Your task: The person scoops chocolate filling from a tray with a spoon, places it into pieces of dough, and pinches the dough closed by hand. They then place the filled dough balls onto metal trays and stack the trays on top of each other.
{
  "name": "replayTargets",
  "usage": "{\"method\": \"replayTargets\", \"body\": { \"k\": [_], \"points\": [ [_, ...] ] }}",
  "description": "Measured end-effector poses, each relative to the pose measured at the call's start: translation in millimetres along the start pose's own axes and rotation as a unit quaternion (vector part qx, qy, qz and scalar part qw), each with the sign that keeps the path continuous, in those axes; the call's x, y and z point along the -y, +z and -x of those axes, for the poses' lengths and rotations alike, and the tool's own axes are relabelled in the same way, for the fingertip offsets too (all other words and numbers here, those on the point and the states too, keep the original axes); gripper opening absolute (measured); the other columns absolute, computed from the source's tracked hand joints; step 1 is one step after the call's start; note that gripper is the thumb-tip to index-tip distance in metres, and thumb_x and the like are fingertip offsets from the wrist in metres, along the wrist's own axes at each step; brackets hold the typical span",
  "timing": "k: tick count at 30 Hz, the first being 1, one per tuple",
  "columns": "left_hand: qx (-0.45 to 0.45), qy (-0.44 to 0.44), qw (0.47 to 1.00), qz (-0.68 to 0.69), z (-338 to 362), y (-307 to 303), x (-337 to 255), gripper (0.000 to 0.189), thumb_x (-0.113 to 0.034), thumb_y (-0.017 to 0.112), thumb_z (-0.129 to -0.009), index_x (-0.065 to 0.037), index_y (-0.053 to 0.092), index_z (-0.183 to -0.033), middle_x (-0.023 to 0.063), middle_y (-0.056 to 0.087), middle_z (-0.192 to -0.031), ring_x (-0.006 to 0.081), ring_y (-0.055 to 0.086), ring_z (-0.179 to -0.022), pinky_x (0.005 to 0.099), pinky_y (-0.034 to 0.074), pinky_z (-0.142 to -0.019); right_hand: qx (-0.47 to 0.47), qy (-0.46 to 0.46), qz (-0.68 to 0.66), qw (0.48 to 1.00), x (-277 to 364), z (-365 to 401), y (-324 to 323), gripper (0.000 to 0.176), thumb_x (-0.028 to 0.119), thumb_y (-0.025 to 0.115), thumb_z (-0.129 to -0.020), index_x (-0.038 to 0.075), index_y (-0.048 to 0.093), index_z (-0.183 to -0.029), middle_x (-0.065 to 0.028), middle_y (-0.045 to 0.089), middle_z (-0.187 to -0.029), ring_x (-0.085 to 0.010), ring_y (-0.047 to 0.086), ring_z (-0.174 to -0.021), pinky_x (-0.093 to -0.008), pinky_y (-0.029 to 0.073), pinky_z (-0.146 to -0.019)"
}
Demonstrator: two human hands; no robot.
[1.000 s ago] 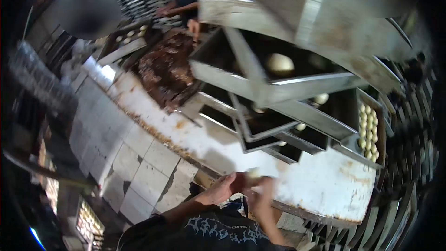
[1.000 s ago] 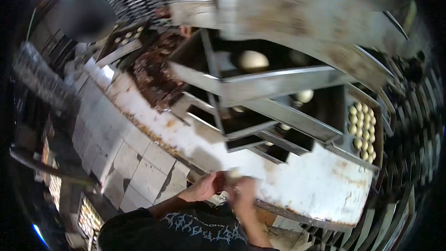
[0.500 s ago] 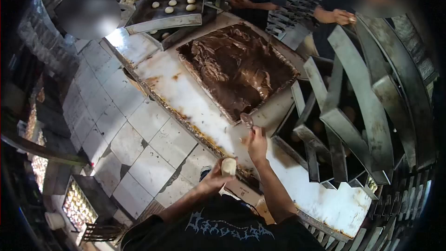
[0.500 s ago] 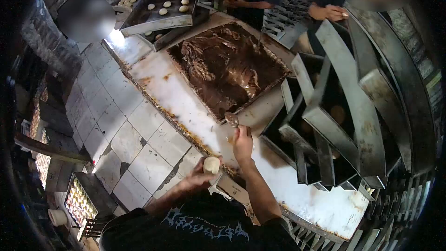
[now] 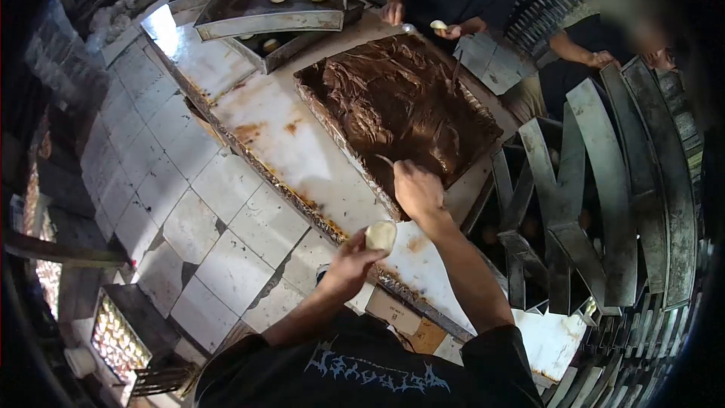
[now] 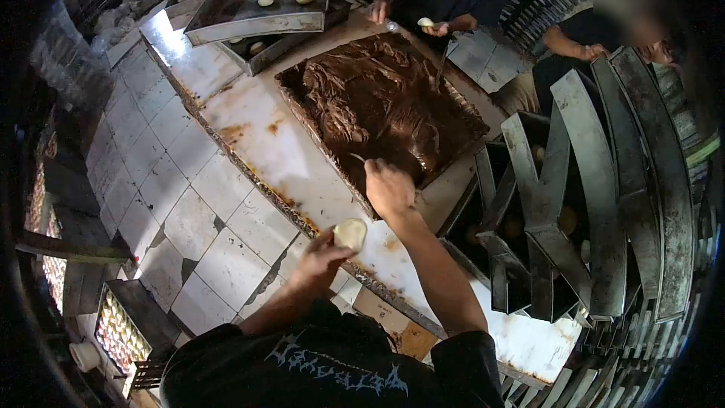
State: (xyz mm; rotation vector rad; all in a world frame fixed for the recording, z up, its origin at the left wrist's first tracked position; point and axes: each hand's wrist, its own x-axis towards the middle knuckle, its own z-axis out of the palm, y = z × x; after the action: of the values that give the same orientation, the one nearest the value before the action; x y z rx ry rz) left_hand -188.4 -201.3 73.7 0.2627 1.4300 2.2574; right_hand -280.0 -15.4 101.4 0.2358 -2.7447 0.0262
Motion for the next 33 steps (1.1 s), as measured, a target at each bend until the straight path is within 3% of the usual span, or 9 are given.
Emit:
{"method": "replayTargets", "body": {
  "k": [1,8,14,18,20,22,26,30,33],
  "points": [
    [-0.052,-0.120,0.969,0.210,-9.3,-8.4,2.4,0.037,-0.007,0.058,-0.083,0.003,0.050,-0.118,0.0072,0.060,-0.103,0.0155,0.058,-0.093,0.0282,0.047,-0.080,0.033,-0.005,-0.037,0.999,3.2,6.9,-6.1,0.013,0.018,0.050,-0.089,0.008,0.053,-0.082,-0.0129,0.061,-0.071,-0.0316,0.062,-0.061,-0.0422,0.049,-0.052],
    [-0.054,-0.145,0.911,0.383,-42.8,-12.9,-20.2,0.037,-0.018,0.043,-0.092,0.005,0.046,-0.121,0.0159,0.055,-0.119,0.0277,0.048,-0.117,0.0417,0.035,-0.104,-0.043,0.164,-0.361,0.917,18.8,64.0,-69.3,0.008,0.007,0.064,-0.083,0.003,0.063,-0.090,-0.0135,0.063,-0.078,-0.0275,0.062,-0.066,-0.0331,0.048,-0.055],
    [0.060,-0.156,0.862,0.479,-56.0,-2.8,-71.1,0.043,-0.018,0.034,-0.094,0.010,0.040,-0.127,0.0208,0.048,-0.128,0.0318,0.043,-0.122,0.0418,0.029,-0.109,-0.122,0.095,-0.252,0.955,7.7,107.2,-49.3,0.015,-0.005,0.063,-0.077,0.000,0.062,-0.092,-0.0132,0.057,-0.078,-0.0298,0.055,-0.073,-0.0357,0.046,-0.063],
    [0.126,-0.081,0.914,0.378,-48.1,-15.4,-62.6,0.055,-0.009,0.051,-0.084,0.008,0.032,-0.133,0.0218,0.043,-0.133,0.0333,0.043,-0.124,0.0473,0.029,-0.110,-0.117,0.179,-0.238,0.947,-6.3,140.8,-16.9,0.014,-0.004,0.060,-0.079,-0.001,0.062,-0.092,-0.0132,0.055,-0.076,-0.0313,0.054,-0.072,-0.0383,0.046,-0.063],
    [0.097,-0.100,0.930,0.339,-37.5,-10.6,-58.1,0.059,-0.004,0.056,-0.081,-0.001,0.034,-0.135,0.0188,0.044,-0.133,0.0308,0.046,-0.122,0.0482,0.038,-0.103,-0.019,0.267,-0.254,0.930,-3.7,154.9,-8.1,0.015,-0.001,0.059,-0.081,-0.001,0.064,-0.095,-0.0143,0.060,-0.086,-0.0308,0.057,-0.078,-0.0350,0.047,-0.069],
    [0.118,-0.139,0.896,0.404,-34.9,-6.8,-32.2,0.059,-0.012,0.063,-0.080,-0.012,0.039,-0.134,0.0118,0.051,-0.123,0.0260,0.056,-0.107,0.0436,0.051,-0.083,-0.130,0.187,-0.161,0.960,0.4,157.0,-0.2,0.015,0.001,0.060,-0.081,-0.002,0.062,-0.096,-0.0145,0.061,-0.087,-0.0334,0.057,-0.080,-0.0392,0.048,-0.071],
    [0.096,-0.261,0.874,0.399,-11.3,27.7,-7.5,0.059,-0.011,0.062,-0.075,-0.009,0.041,-0.131,0.0134,0.060,-0.098,0.0266,0.061,-0.083,0.0430,0.051,-0.078,-0.124,0.264,-0.299,0.908,14.4,144.9,-48.1,0.019,0.009,0.059,-0.085,-0.002,0.064,-0.099,-0.0155,0.064,-0.091,-0.0287,0.060,-0.081,-0.0339,0.048,-0.072],
    [0.184,-0.237,0.912,0.281,9.8,69.3,11.8,0.056,-0.001,0.054,-0.075,-0.007,0.042,-0.129,0.0130,0.058,-0.094,0.0248,0.060,-0.079,0.0405,0.051,-0.071,0.126,0.302,-0.648,0.688,0.2,150.0,-100.9,0.023,0.019,0.061,-0.087,-0.001,0.066,-0.096,-0.0116,0.061,-0.082,-0.0202,0.057,-0.078,-0.0286,0.045,-0.071],
    [0.124,-0.280,0.932,0.194,26.6,101.0,15.9,0.054,0.004,0.051,-0.078,-0.008,0.036,-0.129,0.0126,0.058,-0.093,0.0246,0.061,-0.075,0.0385,0.054,-0.064,0.056,0.175,-0.525,0.831,-8.6,186.7,-126.8,0.021,0.019,0.063,-0.085,0.000,0.066,-0.093,-0.0118,0.059,-0.086,-0.0202,0.056,-0.080,-0.0293,0.045,-0.072]
  ]
}}
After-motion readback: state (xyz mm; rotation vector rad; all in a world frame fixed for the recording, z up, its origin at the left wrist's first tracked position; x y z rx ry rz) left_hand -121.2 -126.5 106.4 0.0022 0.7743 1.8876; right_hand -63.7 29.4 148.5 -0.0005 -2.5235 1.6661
